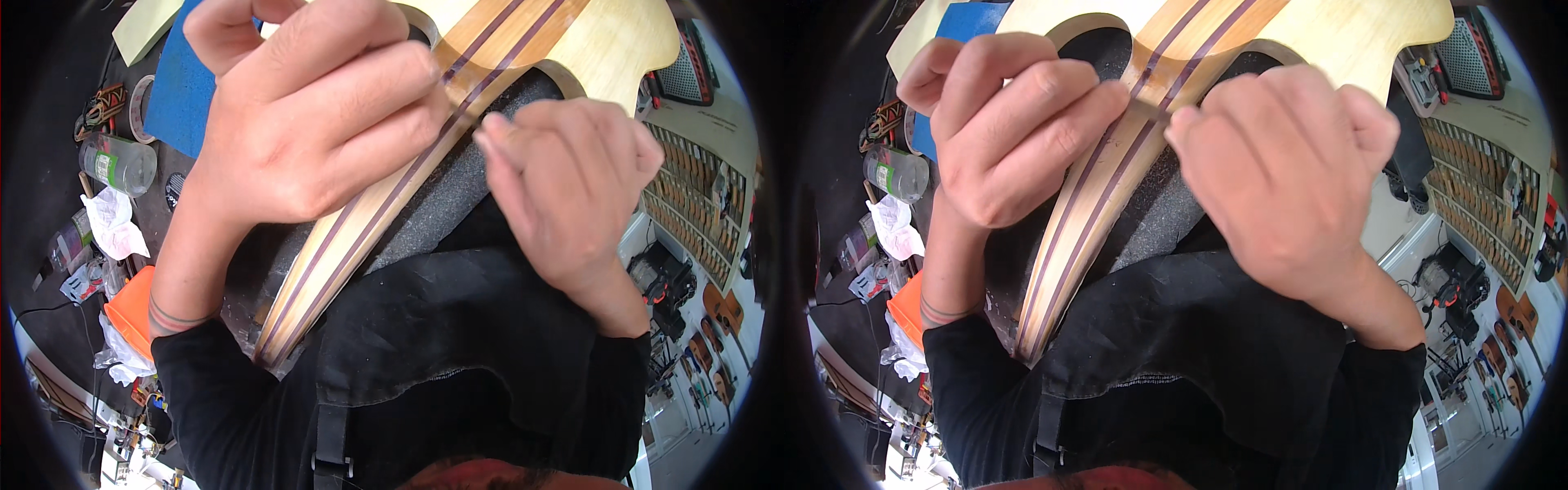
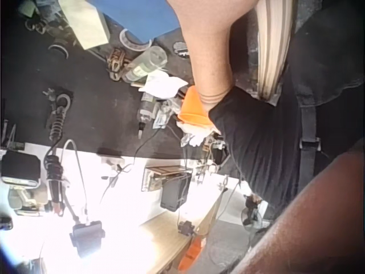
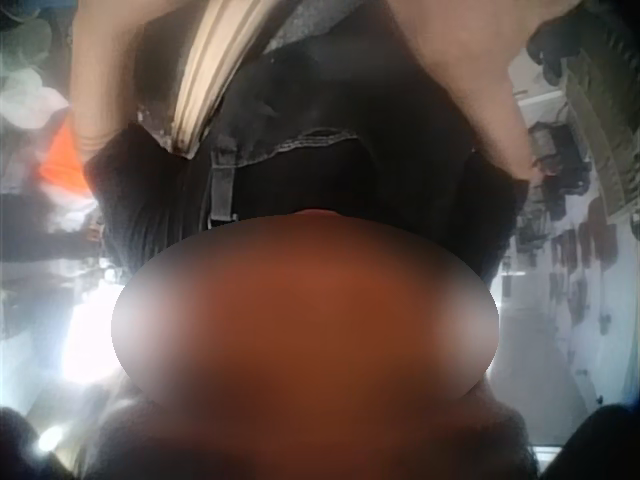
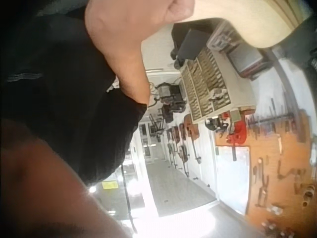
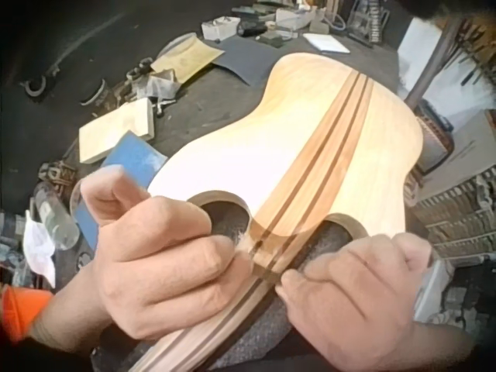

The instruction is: The person sands the back of a guitar neck and the joint area using a power sander and a sanding block, then uses a metal blade to scrape a small wooden piece before aligning it on the guitar neck.

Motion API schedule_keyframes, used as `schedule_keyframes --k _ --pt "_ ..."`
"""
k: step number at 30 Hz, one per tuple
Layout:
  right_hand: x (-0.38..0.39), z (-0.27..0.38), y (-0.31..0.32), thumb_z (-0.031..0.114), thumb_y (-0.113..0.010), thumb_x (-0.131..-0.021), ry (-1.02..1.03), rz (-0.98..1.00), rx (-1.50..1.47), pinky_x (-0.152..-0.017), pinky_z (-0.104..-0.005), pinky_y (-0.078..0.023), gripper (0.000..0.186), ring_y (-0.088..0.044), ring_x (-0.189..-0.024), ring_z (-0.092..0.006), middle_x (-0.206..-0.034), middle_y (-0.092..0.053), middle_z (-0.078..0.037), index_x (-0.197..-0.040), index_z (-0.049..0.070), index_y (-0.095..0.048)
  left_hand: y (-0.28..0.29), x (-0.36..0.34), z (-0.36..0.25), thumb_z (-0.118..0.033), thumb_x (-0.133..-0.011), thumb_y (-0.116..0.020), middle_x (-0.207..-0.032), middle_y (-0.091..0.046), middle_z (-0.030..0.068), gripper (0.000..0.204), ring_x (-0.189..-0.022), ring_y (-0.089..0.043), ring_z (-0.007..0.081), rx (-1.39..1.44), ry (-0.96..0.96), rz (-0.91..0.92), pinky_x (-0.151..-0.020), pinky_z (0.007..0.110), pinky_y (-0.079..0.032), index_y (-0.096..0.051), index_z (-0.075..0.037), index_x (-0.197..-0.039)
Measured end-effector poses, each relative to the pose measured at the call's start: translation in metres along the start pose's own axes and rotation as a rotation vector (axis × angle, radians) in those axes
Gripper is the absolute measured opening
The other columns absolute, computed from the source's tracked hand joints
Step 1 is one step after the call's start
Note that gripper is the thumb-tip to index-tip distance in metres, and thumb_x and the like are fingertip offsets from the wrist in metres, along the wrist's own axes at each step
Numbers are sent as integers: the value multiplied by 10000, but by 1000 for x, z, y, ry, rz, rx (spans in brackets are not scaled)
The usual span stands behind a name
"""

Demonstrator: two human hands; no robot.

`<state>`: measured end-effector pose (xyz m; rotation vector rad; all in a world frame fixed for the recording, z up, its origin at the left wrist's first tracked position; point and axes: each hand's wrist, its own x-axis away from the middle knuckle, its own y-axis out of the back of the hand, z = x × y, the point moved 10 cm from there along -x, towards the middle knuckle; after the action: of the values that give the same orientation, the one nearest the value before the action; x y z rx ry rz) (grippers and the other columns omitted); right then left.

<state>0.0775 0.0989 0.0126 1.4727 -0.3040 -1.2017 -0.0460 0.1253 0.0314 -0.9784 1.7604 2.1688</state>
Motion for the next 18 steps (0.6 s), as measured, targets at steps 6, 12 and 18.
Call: schedule_keyframes --k 6,12,18 --pt "1 -6 -6 113 -895 -815 10 8 93 -906 -368 -375 243 -676 -943 -194 -968 -704 12 -1012 138 -754 -17 17 -3 -304 -559 -732 -962 -710 22 472 -907 -682 218 -73 -106 -93 -783 359 -409 -832 -112 -979" --pt "13 7 -9 95 -886 -788 4 15 -73 -905 -371 -352 254 -669 -926 -192 -978 -707 5 -997 109 -741 -4 2 -10 -313 -548 -718 -964 -704 1 474 -926 -681 229 13 -44 101 -827 381 -391 -830 -118 -966" --pt "5 -6 -2 119 -885 -803 -22 -31 58 -903 -377 -351 229 -664 -932 -192 -977 -697 11 -967 128 -726 -7 -2 -6 -291 -618 -757 -967 -715 6 431 -952 -679 231 -75 -71 37 -894 377 -389 -833 -126 -1009"
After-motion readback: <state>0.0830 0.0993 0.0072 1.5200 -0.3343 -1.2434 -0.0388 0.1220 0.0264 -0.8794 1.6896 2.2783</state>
